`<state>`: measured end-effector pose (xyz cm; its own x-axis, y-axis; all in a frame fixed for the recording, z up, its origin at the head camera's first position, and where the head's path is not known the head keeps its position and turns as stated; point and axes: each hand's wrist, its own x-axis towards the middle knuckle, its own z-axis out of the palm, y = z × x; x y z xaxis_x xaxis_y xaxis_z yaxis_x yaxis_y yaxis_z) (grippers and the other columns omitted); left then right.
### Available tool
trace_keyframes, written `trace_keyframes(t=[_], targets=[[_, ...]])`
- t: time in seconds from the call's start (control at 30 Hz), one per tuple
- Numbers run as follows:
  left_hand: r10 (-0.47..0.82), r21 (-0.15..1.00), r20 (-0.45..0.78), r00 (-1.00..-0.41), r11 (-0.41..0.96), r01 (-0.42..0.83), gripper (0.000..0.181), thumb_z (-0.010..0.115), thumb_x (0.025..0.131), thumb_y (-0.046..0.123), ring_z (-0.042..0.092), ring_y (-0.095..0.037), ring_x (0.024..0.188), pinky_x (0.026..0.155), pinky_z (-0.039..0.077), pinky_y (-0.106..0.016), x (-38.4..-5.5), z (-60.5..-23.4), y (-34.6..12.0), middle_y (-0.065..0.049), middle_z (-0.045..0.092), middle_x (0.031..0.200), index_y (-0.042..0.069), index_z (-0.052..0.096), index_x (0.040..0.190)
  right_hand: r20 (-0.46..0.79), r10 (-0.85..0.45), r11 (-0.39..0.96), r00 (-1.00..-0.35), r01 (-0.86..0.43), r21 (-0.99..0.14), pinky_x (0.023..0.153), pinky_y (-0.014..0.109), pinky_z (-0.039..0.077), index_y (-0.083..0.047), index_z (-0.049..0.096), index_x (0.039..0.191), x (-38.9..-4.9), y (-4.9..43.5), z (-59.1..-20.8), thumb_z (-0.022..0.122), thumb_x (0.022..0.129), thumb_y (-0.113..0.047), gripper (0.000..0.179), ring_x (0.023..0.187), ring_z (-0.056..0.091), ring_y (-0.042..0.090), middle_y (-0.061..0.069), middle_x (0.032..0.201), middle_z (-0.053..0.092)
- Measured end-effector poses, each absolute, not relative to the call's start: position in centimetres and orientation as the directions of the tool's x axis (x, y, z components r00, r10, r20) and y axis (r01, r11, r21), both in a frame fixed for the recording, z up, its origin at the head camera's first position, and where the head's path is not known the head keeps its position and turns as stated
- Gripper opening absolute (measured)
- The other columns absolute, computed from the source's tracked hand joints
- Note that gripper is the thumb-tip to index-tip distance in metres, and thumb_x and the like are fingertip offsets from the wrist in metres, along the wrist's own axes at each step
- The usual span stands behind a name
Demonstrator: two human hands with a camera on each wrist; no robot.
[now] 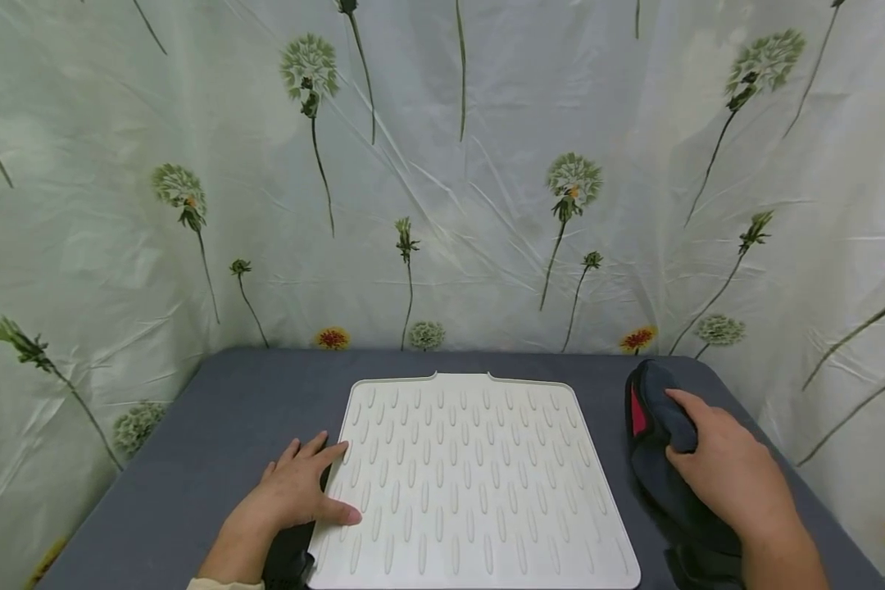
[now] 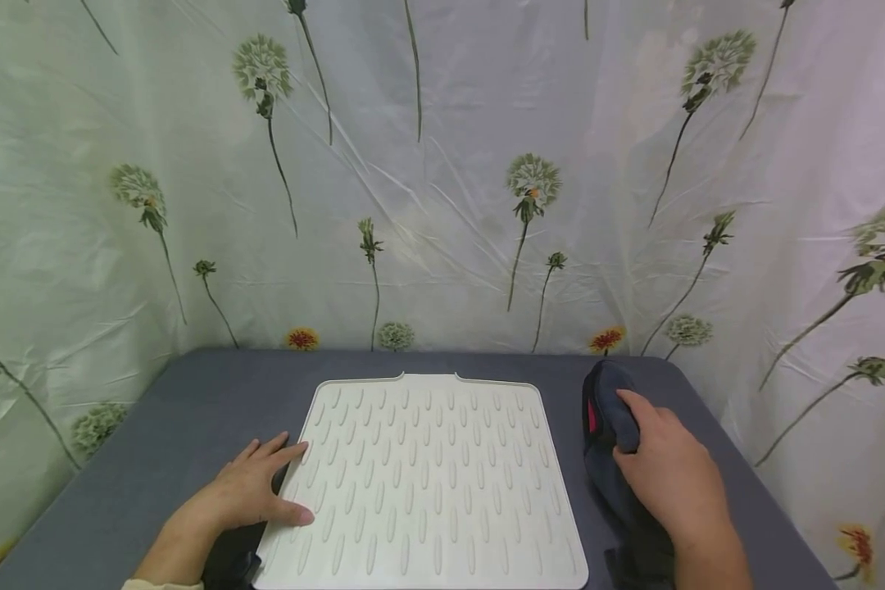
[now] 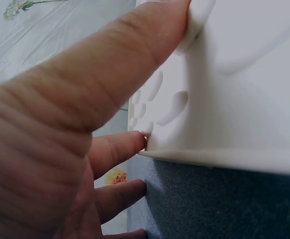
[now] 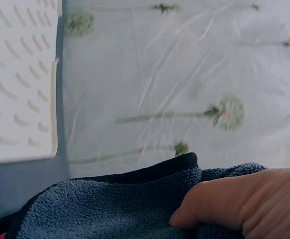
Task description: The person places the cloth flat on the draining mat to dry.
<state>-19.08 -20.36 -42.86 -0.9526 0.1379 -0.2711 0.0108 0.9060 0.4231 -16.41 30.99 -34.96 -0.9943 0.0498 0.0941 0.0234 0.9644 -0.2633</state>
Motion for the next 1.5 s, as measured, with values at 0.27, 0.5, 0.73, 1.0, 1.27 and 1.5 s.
trace_keyframes(t=[0.27,0.5,0.73,1.0,1.27,1.5], targets=[[0.127,0.426,-0.267,-0.955,0.905,0.001,0.113,0.092,0.059,0.062,0.015,-0.065,0.147,0.108,0.018,-0.084,-19.1,-42.8,-20.2,-0.027,0.029,0.164,0.016,0.049,0.153,0.204,-0.011,0.958,-0.979,-0.069,-0.279,0.079,0.065,0.051,-0.011,0.040,0.154,-15.4,27.4,-34.1,0.076,0.084,-0.010,0.079,0.108,0.061,0.051,0.031,0.130,0.059],[0.128,0.428,-0.267,-0.955,0.904,0.002,0.111,0.093,0.060,0.060,0.015,-0.065,0.147,0.108,0.018,-0.084,-19.1,-42.9,-20.2,-0.028,0.029,0.164,0.016,0.049,0.152,0.260,-0.101,0.939,-0.960,-0.178,-0.293,0.078,0.061,0.055,-0.012,0.048,0.150,-15.1,23.6,-34.4,0.079,0.080,-0.005,0.077,0.108,0.066,0.047,0.025,0.130,0.062],[0.139,0.432,-0.278,-0.950,0.902,0.006,0.109,0.092,0.062,0.060,0.015,-0.065,0.147,0.108,0.018,-0.084,-19.1,-43.1,-20.4,-0.026,0.029,0.165,0.017,0.049,0.153,0.216,-0.162,0.928,-0.963,-0.224,-0.299,0.076,0.057,0.057,-0.018,0.052,0.148,-15.4,19.5,-34.8,0.083,0.078,-0.005,0.078,0.108,0.069,0.042,0.019,0.130,0.064],[0.135,0.441,-0.267,-0.954,0.898,0.003,0.110,0.093,0.061,0.060,0.016,-0.065,0.147,0.108,0.017,-0.084,-18.9,-42.8,-20.3,-0.027,0.030,0.164,0.017,0.049,0.152,0.249,-0.224,0.908,-0.942,-0.295,-0.298,0.073,0.047,0.058,-0.021,0.058,0.143,-15.7,16.0,-35.6,0.084,0.073,-0.005,0.077,0.102,0.071,0.029,0.008,0.122,0.068],[0.125,0.438,-0.264,-0.956,0.899,-0.003,0.109,0.093,0.061,0.058,0.016,-0.065,0.147,0.108,0.018,-0.084,-19.0,-42.9,-20.4,-0.026,0.030,0.164,0.017,0.049,0.152,0.354,-0.313,0.879,-0.881,-0.410,-0.243,0.078,0.040,0.059,-0.020,0.063,0.136,-15.8,13.3,-37.3,0.086,0.069,-0.004,0.074,0.104,0.071,0.021,0.002,0.115,0.070],[0.128,0.451,-0.259,-0.957,0.893,-0.003,0.109,0.094,0.061,0.057,0.016,-0.065,0.147,0.108,0.018,-0.084,-19.0,-43.1,-20.6,-0.026,0.031,0.164,0.017,0.050,0.152,0.472,-0.322,0.863,-0.821,-0.460,-0.211,0.078,0.039,0.060,-0.022,0.065,0.133,-16.0,12.2,-38.9,0.089,0.063,-0.003,0.077,0.104,0.071,0.019,-0.002,0.113,0.069]])
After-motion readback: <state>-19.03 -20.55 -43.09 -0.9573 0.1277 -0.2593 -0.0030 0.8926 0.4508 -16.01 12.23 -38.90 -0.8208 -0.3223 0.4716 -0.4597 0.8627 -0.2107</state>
